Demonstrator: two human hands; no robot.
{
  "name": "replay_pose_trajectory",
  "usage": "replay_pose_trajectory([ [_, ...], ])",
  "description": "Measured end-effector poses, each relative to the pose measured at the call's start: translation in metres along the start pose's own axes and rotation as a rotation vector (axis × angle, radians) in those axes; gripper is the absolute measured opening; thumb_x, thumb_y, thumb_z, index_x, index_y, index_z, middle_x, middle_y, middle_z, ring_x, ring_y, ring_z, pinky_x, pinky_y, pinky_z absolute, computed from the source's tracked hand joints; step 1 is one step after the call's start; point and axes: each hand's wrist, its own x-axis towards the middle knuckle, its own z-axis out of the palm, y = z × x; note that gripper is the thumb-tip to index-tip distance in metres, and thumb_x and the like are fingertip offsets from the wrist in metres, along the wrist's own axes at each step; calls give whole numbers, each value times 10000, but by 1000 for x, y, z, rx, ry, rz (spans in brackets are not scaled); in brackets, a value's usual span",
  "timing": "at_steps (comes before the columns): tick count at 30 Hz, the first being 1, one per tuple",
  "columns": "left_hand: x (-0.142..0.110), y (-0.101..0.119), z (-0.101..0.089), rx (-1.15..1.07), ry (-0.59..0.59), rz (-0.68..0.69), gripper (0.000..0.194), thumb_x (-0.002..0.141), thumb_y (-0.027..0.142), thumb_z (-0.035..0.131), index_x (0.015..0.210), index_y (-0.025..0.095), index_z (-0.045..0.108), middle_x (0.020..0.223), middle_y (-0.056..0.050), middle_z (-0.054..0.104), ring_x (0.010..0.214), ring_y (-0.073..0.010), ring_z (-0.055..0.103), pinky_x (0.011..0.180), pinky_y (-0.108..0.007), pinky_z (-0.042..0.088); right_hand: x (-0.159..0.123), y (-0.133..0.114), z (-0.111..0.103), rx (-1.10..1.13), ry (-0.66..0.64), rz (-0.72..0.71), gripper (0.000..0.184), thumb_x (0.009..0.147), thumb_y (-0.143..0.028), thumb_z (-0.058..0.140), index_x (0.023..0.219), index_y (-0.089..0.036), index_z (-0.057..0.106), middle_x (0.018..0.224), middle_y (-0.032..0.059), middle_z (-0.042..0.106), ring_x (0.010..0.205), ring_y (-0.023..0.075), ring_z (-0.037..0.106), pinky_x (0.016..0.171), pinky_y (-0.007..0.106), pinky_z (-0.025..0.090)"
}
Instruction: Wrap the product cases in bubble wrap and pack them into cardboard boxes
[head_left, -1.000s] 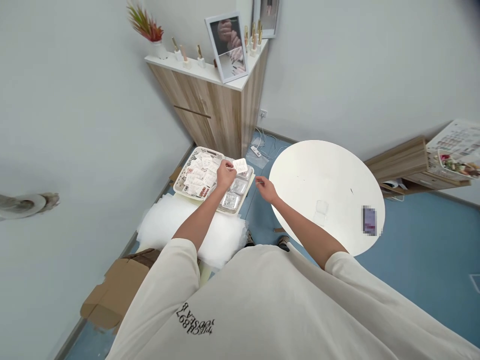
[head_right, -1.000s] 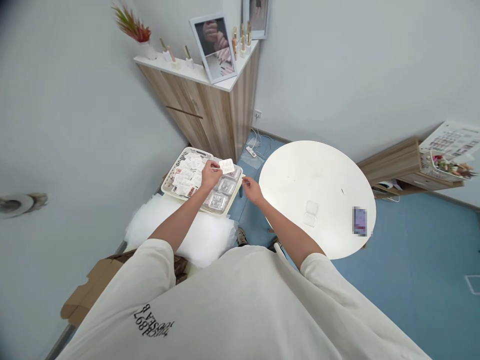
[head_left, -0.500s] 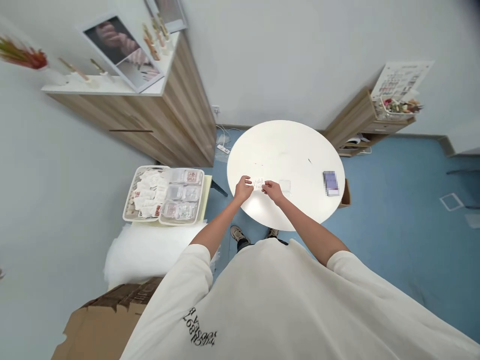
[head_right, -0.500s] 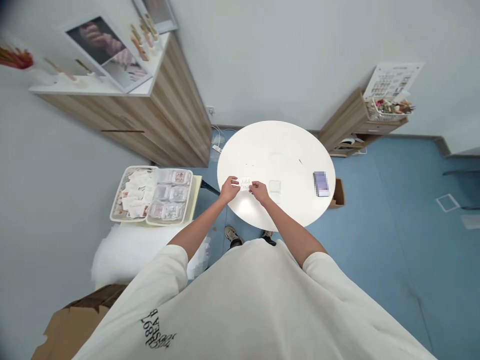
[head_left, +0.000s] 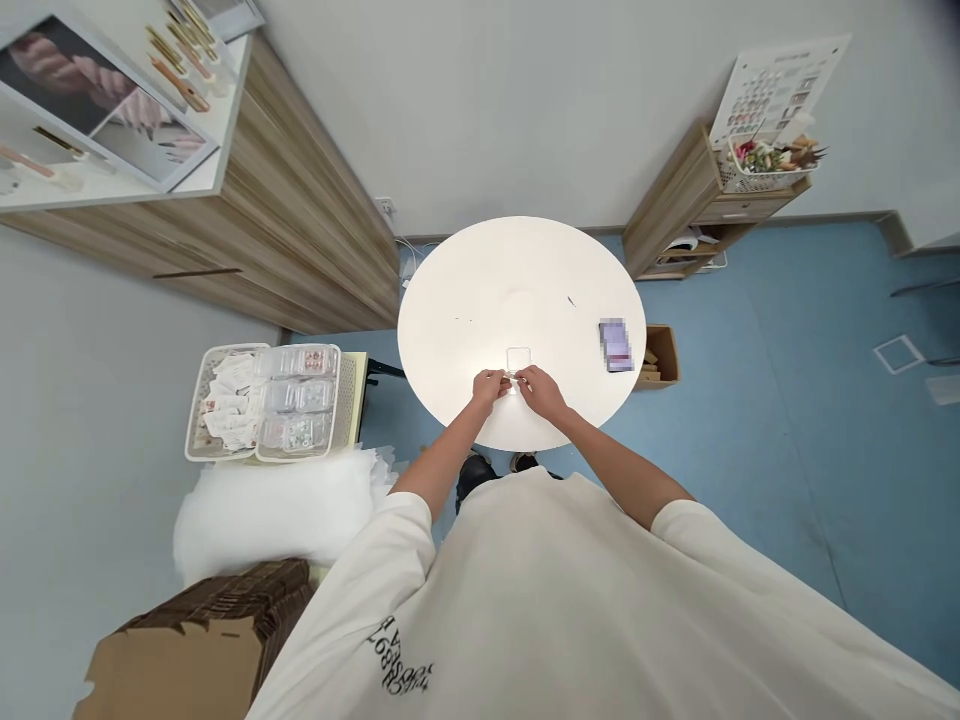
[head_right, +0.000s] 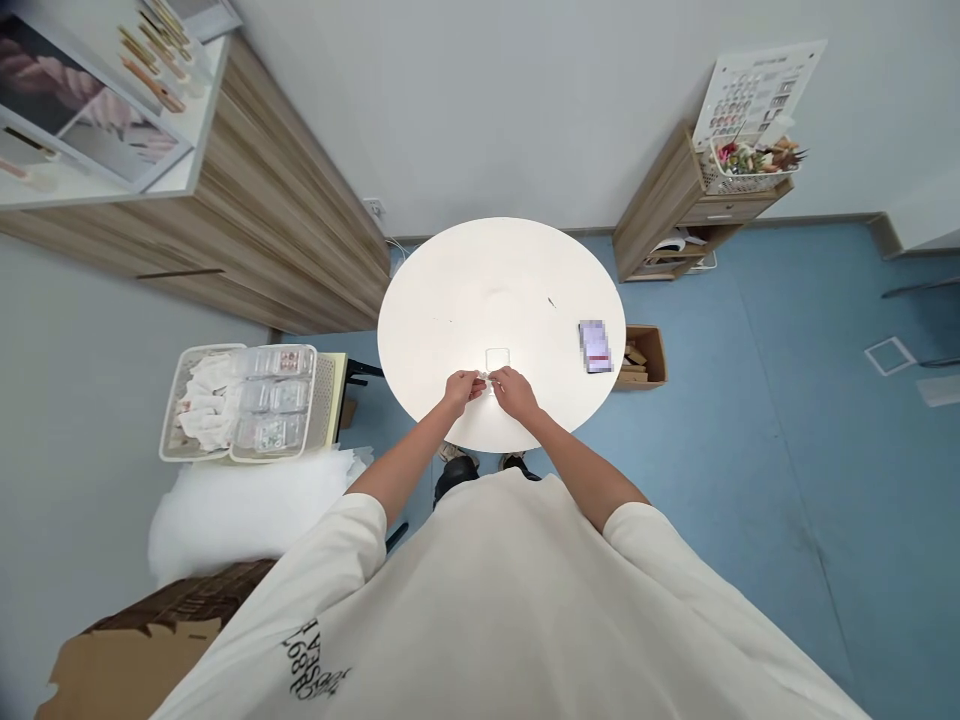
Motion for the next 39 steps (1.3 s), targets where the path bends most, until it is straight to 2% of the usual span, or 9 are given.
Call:
replay_pose_trajectory([
  [4,5,-8,8,68,51,-25,162,773,225,746,867,178,623,844,-80,721,786,-173,719,743,-305,569,-10,11,-5,25,-12,-2,291,899,-179,482,1126,-233,657,1179,94,624,1077,247,592,918,400,490],
  [7,9,-13,8,165,61,25,188,745,180,738,904,190,639,832,-57,714,766,-172,703,716,-307,556,-12,17,-4,143,34,151,349,861,-192,495,1180,-230,631,1232,88,618,1021,219,621,885,379,514],
  [11,14,-23,6,277,48,110,179,736,191,742,891,203,654,805,-35,702,773,-180,695,738,-317,542,-9,27,0,306,77,458,352,819,-287,531,1153,-231,628,977,31,702,832,196,648,758,345,536],
  [14,18,-30,7,317,25,143,157,747,183,726,888,208,661,791,-29,699,770,-183,689,758,-324,538,-7,36,2,389,53,578,363,753,-317,577,1100,-224,629,791,-16,689,712,180,629,659,311,518],
  [17,22,-37,6,366,5,164,146,778,169,691,915,209,663,851,-46,715,812,-190,691,786,-326,535,-7,44,7,456,69,620,388,705,-317,609,1079,-214,611,757,-26,685,670,165,613,624,289,500],
  [22,31,-48,-4,413,48,151,223,815,161,638,1032,213,642,1129,-96,711,1027,-209,676,896,-343,511,-6,56,17,425,118,694,348,683,-298,598,1024,-229,604,741,-33,677,679,170,615,641,297,499],
  [25,36,-54,-10,386,-3,104,301,803,145,632,1095,218,620,1238,-110,684,1117,-218,654,923,-348,504,-3,64,24,384,134,733,318,680,-293,589,992,-236,606,720,-35,668,693,184,618,654,310,500],
  [31,39,-60,-9,292,-101,88,397,785,139,633,1169,237,607,1318,-108,662,1200,-230,632,975,-373,492,6,72,35,369,142,753,313,670,-294,592,977,-234,617,743,-20,682,744,202,632,671,320,508],
  [39,37,-56,-7,323,-166,45,473,816,141,600,1278,228,551,1421,-115,590,1233,-240,603,979,-373,486,10,64,37,263,113,726,297,707,-222,557,993,-237,634,783,-11,688,774,197,635,708,307,510],
])
